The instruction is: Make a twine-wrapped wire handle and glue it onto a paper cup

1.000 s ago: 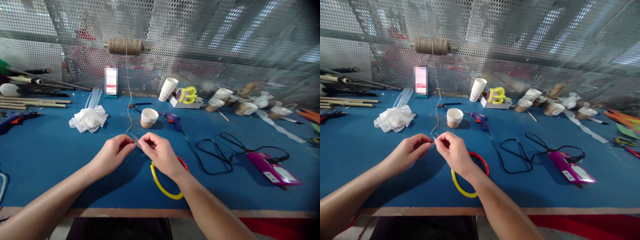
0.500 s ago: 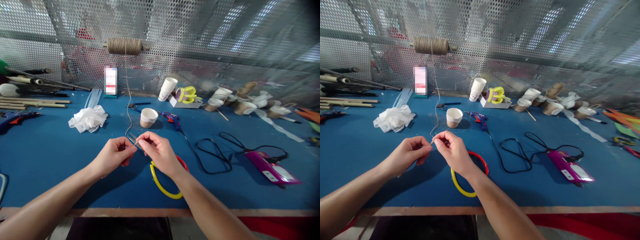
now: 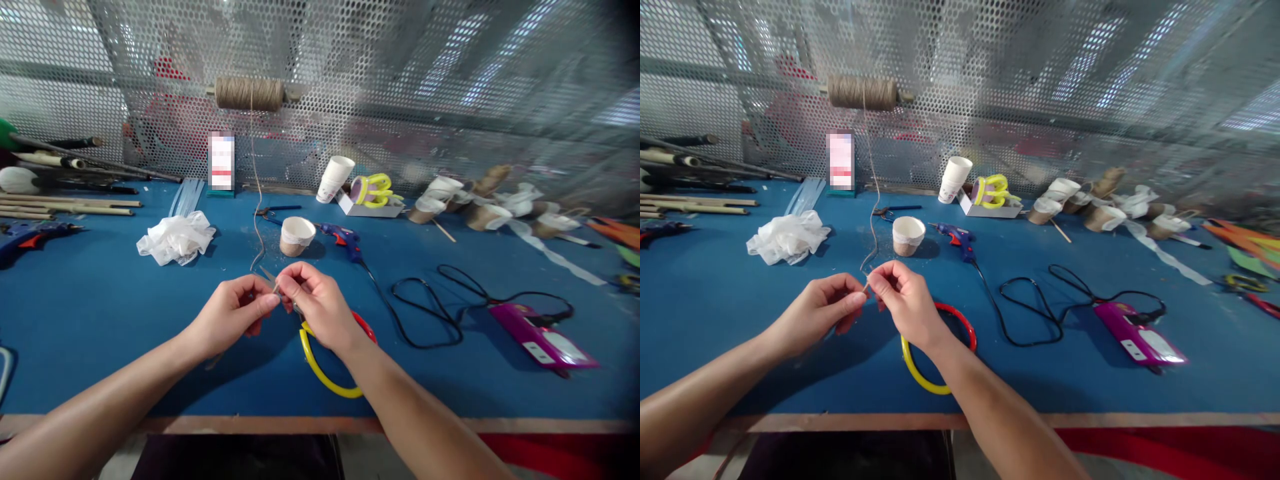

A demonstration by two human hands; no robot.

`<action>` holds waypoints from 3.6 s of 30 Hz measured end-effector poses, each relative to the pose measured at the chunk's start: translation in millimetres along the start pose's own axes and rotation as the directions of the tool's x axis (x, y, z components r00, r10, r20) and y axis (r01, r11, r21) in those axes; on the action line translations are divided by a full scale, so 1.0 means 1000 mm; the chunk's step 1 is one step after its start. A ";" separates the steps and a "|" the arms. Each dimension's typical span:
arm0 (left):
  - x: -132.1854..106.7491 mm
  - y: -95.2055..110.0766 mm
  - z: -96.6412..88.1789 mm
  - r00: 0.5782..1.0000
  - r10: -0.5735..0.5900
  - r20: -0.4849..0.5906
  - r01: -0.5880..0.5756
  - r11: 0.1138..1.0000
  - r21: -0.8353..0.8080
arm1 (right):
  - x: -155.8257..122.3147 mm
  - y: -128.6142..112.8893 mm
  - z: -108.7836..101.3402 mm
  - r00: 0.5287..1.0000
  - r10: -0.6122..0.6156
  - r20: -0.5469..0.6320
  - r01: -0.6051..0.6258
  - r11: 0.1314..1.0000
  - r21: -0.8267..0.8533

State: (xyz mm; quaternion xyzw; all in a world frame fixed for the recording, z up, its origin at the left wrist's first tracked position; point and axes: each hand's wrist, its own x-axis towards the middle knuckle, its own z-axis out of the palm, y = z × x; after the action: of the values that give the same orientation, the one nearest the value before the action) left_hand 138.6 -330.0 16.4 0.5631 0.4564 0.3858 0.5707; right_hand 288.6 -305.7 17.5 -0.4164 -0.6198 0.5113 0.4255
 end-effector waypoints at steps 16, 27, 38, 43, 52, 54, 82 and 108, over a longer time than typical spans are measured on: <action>0.001 0.002 -0.002 1.000 -0.018 0.011 0.017 1.000 0.022 | -0.001 0.001 -0.001 0.997 -0.070 0.032 0.072 0.995 -0.072; 0.006 -0.004 -0.004 0.997 -0.076 0.022 0.079 0.969 -0.233 | 0.002 0.005 0.002 0.997 0.068 0.024 -0.071 0.970 0.232; 0.006 -0.005 -0.003 0.991 0.029 -0.132 -0.031 0.999 -0.009 | 0.003 0.004 0.000 0.991 0.116 0.060 -0.127 0.962 0.243; 0.005 -0.004 -0.002 0.993 0.014 -0.118 -0.015 1.000 -0.003 | -0.002 0.004 0.003 0.990 -0.125 -0.062 0.107 0.967 -0.233; 0.004 -0.003 -0.001 0.997 -0.082 0.017 0.083 0.960 -0.268 | 0.001 0.005 0.001 0.993 -0.116 0.020 0.117 0.991 -0.069; 0.005 -0.002 -0.001 0.998 -0.065 -0.014 0.060 0.966 -0.252 | 0.003 0.006 0.002 0.997 -0.071 0.035 0.069 0.996 0.049; 0.009 -0.010 -0.007 0.998 -0.037 0.043 0.039 0.997 -0.062 | 0.005 -0.001 -0.009 0.987 -0.033 0.156 0.047 0.995 -0.089; 0.011 -0.011 -0.008 0.993 0.035 0.109 -0.031 0.999 -0.033 | 0.011 0.002 -0.011 0.933 0.249 0.261 -0.307 0.929 0.208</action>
State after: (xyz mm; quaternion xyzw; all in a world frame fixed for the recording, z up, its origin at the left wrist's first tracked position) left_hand 133.4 -317.8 4.5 0.5820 0.4090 0.3707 0.5971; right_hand 295.7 -291.9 17.8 -0.3827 -0.5312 0.6840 0.3218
